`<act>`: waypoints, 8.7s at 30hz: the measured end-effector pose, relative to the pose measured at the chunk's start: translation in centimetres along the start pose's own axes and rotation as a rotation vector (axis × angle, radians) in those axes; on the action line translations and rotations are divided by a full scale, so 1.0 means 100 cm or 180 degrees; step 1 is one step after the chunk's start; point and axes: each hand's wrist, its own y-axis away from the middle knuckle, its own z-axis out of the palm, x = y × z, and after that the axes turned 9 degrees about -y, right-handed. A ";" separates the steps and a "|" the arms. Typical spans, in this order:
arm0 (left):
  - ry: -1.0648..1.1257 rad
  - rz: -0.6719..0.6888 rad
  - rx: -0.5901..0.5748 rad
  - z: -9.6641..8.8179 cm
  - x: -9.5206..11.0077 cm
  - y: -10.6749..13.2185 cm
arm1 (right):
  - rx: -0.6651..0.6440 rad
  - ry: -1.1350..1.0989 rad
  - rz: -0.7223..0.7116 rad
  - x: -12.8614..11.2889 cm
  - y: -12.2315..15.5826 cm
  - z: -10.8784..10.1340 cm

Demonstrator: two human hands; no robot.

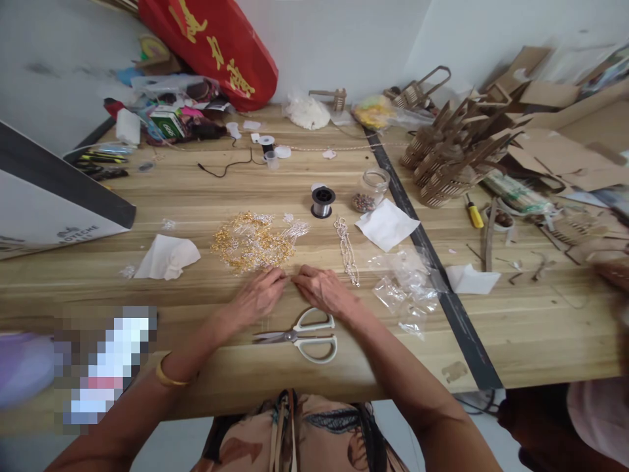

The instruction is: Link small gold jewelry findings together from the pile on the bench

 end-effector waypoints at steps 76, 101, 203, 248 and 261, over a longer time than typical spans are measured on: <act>-0.0483 -0.0038 0.0514 0.018 -0.009 0.036 | -0.0990 0.0878 0.0506 -0.028 0.006 -0.019; -0.0489 -0.0233 0.0422 0.029 -0.024 0.067 | -0.0929 0.0760 0.0453 -0.035 0.004 -0.016; 0.0573 0.0362 -0.0189 0.002 0.018 0.016 | -0.0130 0.0023 -0.0292 -0.021 -0.121 -0.009; 0.0701 0.0226 0.0020 0.008 0.016 0.016 | -0.0092 0.1242 0.0867 0.088 -0.102 -0.048; 0.0841 0.0147 0.0000 0.004 0.015 0.013 | 0.0008 0.0910 0.0757 0.084 -0.093 -0.059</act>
